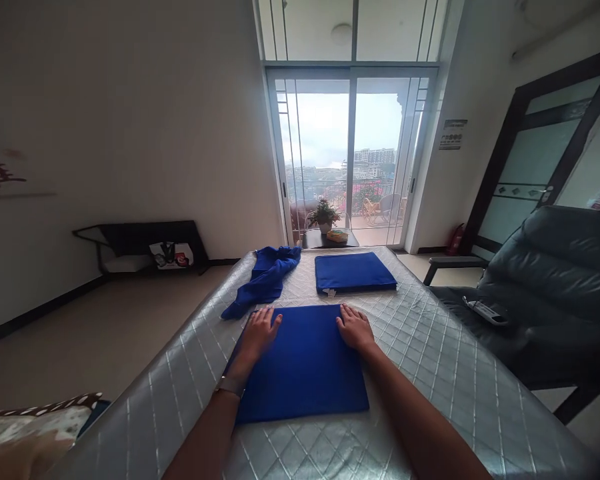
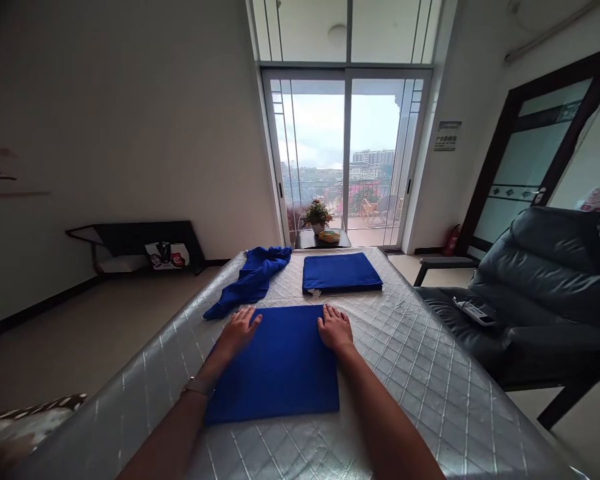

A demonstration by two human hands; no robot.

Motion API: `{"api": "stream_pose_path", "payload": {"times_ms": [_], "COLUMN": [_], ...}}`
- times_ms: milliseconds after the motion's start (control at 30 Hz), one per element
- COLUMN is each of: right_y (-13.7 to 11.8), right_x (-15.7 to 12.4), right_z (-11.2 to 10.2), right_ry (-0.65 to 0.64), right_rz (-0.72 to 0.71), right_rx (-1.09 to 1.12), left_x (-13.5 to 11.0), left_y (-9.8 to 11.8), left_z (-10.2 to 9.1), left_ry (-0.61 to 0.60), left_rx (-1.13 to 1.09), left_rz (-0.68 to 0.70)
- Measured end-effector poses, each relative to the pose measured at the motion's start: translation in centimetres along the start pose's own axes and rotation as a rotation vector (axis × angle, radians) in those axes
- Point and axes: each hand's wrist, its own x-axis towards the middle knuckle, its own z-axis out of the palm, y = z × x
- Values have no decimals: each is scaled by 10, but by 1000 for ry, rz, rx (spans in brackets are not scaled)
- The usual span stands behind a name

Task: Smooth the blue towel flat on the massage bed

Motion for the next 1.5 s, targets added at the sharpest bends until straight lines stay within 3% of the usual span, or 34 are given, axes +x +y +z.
{"api": "stream_pose_path", "payload": {"times_ms": [167, 300, 400, 500, 633, 767, 1000, 1167, 1333, 1433, 1500], "right_y": [0, 3, 5, 5, 3, 1, 1, 2, 1, 1, 3], "right_x": [0, -2, -3, -3, -2, -2, -1, 0, 0, 1, 1], "right_z": [1, 3, 3, 4, 3, 1, 0, 4, 4, 6, 9], "right_ry": [26, 31, 41, 41, 47, 46, 26, 33, 56, 92, 91], "right_rz": [-5, -32, -55, -57, -29, -11, -5, -12, -22, -29, -51], "right_rx": [21, 16, 13, 11, 14, 21, 14, -6, -11, -9, -18], "left_x": [1, 12, 20, 22, 22, 22, 13, 6, 5, -2, -14], "left_y": [92, 148, 165, 164, 148, 119, 50, 26, 39, 74, 110], "left_z": [18, 33, 41, 47, 49, 44, 30, 25, 20, 18, 18], "left_ry": [-105, -131, -116, -89, -106, -142, -168, -127, -11, 76, 104], "left_rx": [-136, -204, -178, -135, -93, -47, 19, 19, -49, -164, -244], "left_rz": [337, 396, 376, 349, 287, 212, 77, 19, 27, 152, 333]}}
